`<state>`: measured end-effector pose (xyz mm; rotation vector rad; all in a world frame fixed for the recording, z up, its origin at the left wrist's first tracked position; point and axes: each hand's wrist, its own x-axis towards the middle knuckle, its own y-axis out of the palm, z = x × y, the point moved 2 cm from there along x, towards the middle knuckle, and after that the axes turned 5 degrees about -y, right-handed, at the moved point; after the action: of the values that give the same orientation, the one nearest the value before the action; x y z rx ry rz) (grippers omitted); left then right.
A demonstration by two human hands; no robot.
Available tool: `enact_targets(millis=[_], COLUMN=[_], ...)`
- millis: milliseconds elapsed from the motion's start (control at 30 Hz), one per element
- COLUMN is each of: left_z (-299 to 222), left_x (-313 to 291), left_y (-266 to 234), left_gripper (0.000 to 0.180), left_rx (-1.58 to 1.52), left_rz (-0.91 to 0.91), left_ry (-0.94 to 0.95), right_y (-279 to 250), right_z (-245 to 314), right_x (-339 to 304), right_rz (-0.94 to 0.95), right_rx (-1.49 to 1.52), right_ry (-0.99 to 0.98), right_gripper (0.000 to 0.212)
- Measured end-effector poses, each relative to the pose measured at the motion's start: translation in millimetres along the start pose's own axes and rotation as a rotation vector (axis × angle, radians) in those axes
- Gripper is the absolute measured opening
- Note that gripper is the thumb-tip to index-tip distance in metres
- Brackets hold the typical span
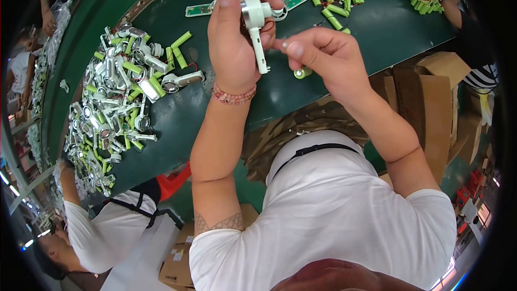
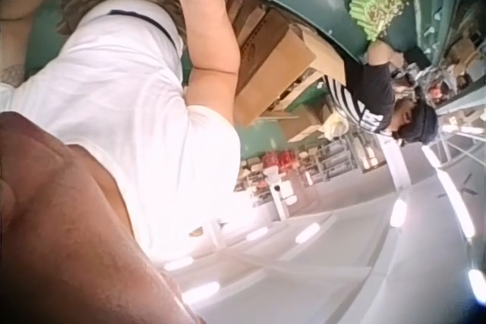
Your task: The person assembles handheld fans by inserting batteries into the plastic fan housings by hand.
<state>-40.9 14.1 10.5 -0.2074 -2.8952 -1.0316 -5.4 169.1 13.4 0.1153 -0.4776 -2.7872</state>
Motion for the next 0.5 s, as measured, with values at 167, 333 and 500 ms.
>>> enact_targets(millis=[167, 333, 500], left_z=[0, 1, 1], left_x=[-1, -1, -1], left_y=[-1, -1, 1], left_gripper=[0.047, 0.047, 0.046], left_rx=[0.003, -0.051, 0.021], left_rz=[0.010, 0.044, 0.059], left_ry=[-0.027, -0.059, -0.055], right_y=[14, 16, 16], right_z=[3, -1, -4], right_x=[2, 1, 1], right_rz=[0.165, 0.166, 0.162], right_rx=[-0.062, -0.010, -0.007], right_ry=[0.094, 0.062, 0.026], right_gripper=[0.013, 0.010, 0.008])
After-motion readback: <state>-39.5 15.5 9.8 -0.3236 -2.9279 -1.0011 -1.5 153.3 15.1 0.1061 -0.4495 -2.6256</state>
